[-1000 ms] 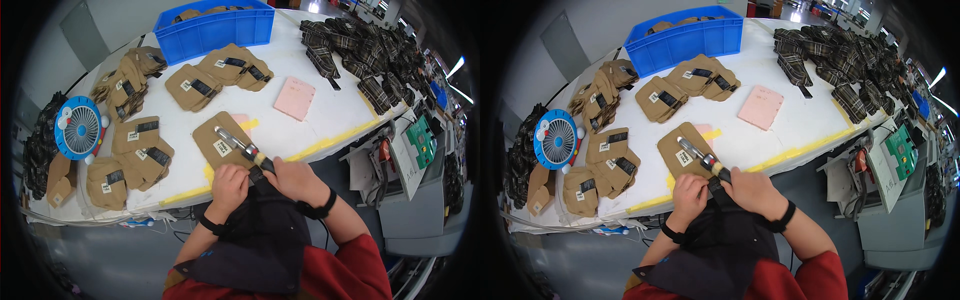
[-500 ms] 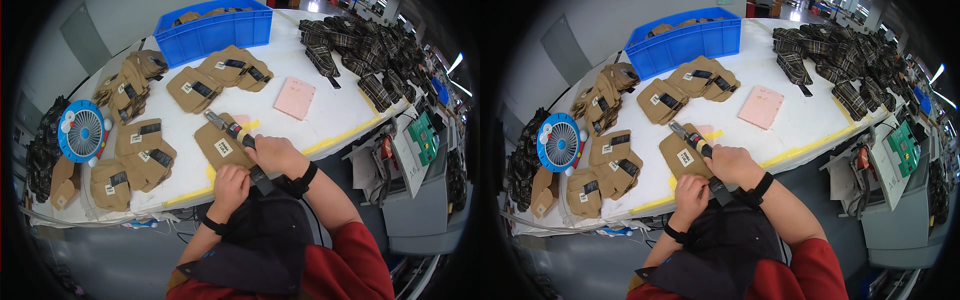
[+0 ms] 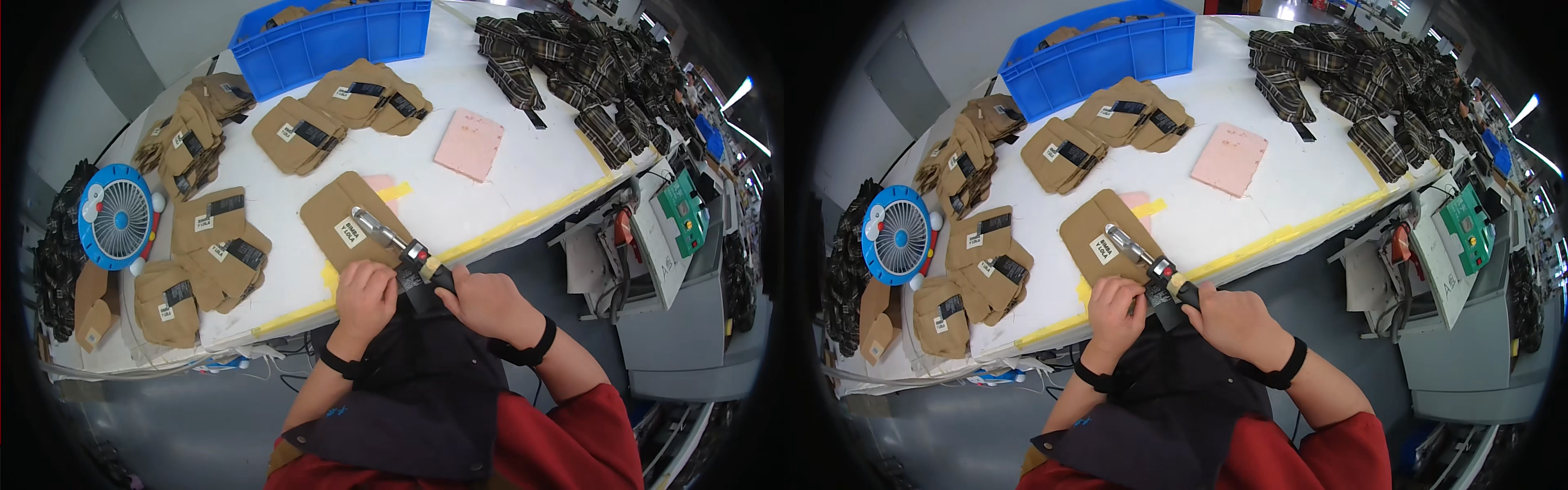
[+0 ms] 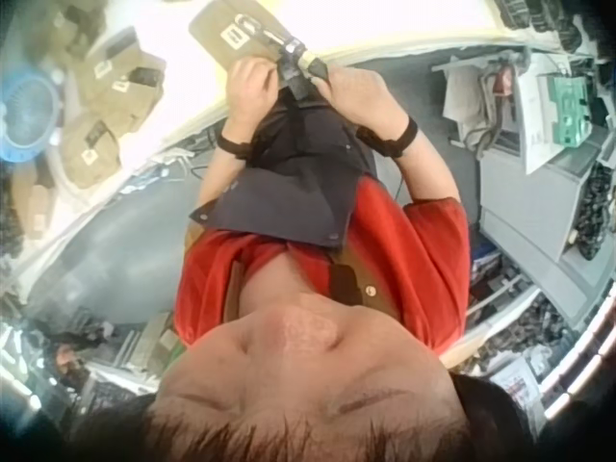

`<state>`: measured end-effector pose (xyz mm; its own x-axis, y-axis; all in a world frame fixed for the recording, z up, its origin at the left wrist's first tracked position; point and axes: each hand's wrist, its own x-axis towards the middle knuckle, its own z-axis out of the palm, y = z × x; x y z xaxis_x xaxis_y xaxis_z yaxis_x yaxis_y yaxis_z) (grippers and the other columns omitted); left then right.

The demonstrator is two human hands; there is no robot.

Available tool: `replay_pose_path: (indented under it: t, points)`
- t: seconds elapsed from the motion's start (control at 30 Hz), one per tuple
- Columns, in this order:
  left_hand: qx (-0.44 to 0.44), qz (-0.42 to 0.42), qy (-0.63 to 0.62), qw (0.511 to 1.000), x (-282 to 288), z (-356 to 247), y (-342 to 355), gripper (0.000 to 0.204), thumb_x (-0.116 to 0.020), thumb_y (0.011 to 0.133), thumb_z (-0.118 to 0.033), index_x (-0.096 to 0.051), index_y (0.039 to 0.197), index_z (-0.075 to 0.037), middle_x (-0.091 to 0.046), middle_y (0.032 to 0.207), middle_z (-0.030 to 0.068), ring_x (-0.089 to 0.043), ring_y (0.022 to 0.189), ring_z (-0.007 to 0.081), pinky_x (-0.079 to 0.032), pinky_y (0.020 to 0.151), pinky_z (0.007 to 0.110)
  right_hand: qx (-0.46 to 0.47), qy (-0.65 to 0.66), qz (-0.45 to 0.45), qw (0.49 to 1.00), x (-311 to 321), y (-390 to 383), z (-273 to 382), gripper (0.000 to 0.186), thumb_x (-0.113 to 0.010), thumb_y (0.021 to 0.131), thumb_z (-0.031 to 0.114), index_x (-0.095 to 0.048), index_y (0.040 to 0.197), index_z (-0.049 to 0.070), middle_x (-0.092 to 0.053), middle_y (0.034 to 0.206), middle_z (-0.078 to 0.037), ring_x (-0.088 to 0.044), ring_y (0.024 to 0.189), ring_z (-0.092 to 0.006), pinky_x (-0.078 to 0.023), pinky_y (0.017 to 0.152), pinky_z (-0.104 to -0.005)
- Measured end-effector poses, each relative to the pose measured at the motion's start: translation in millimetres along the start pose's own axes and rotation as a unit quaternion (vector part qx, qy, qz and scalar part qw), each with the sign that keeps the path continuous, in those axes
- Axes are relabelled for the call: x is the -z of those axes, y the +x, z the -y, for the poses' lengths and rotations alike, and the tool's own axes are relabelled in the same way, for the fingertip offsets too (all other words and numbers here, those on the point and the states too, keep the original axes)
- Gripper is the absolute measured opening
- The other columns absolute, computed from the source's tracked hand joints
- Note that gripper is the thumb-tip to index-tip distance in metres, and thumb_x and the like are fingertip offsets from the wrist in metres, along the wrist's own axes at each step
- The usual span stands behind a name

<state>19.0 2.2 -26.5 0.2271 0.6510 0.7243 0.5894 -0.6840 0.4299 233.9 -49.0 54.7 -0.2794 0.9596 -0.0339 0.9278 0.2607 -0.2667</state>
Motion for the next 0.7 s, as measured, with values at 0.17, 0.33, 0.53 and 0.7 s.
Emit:
replay_pose_path:
  t: [0.17, 0.33, 0.53, 0.7]
  points:
    - [0.004, -0.006, -0.002, 1.0, 1.4, 1.3, -1.4, 0.016, -0.074, 0.074, 0.0, -0.067, 0.085, -0.008, -0.066, 0.088, 0.0062, -0.063, 0.087, 0.0305, -0.051, 0.077, 0.04, -0.014, -0.011, 0.018, 1.0, 6.3, -12.0, 6.0, 0.041, -0.059, 0.099, 0.039, -0.054, 0.092, -0.001, -0.065, 0.062, -0.016, -0.067, 0.058, -0.036, -0.053, 0.053, -0.0447]
    - [0.003, -0.004, -0.008, 1.0, 2.9, -0.4, -2.7, 0.019, -0.075, 0.072, 0.003, -0.065, 0.085, -0.006, -0.066, 0.089, 0.0078, -0.063, 0.086, 0.0316, -0.051, 0.075, 0.041, -0.056, -0.014, 0.097, 0.994, 28.3, -32.8, 5.7, 0.04, -0.059, 0.1, 0.038, -0.054, 0.091, -0.001, -0.064, 0.061, -0.016, -0.067, 0.058, -0.0375, -0.053, 0.055, -0.0476]
    - [0.015, 0.01, -0.017, 1.0, 3.7, -1.9, 0.8, 0.019, -0.075, 0.071, 0.003, -0.065, 0.085, -0.007, -0.067, 0.088, 0.0074, -0.063, 0.085, 0.0306, -0.051, 0.075, 0.041, 0.019, -0.004, -0.009, 1.0, 19.7, 46.4, 5.4, 0.039, -0.059, 0.099, 0.036, -0.058, 0.089, -0.001, -0.068, 0.073, -0.019, -0.069, 0.066, -0.0393, -0.055, 0.061, -0.0478]
    - [0.007, 0.012, -0.017, 1.0, 2.6, -1.8, 2.4, 0.019, -0.075, 0.071, 0.003, -0.065, 0.084, -0.007, -0.066, 0.088, 0.0074, -0.063, 0.085, 0.0306, -0.051, 0.074, 0.04, 0.023, 0.002, -0.013, 1.0, 7.6, 102.2, 12.4, 0.041, -0.057, 0.1, 0.038, -0.058, 0.094, -0.002, -0.068, 0.074, -0.022, -0.069, 0.069, -0.042, -0.055, 0.064, -0.0501]
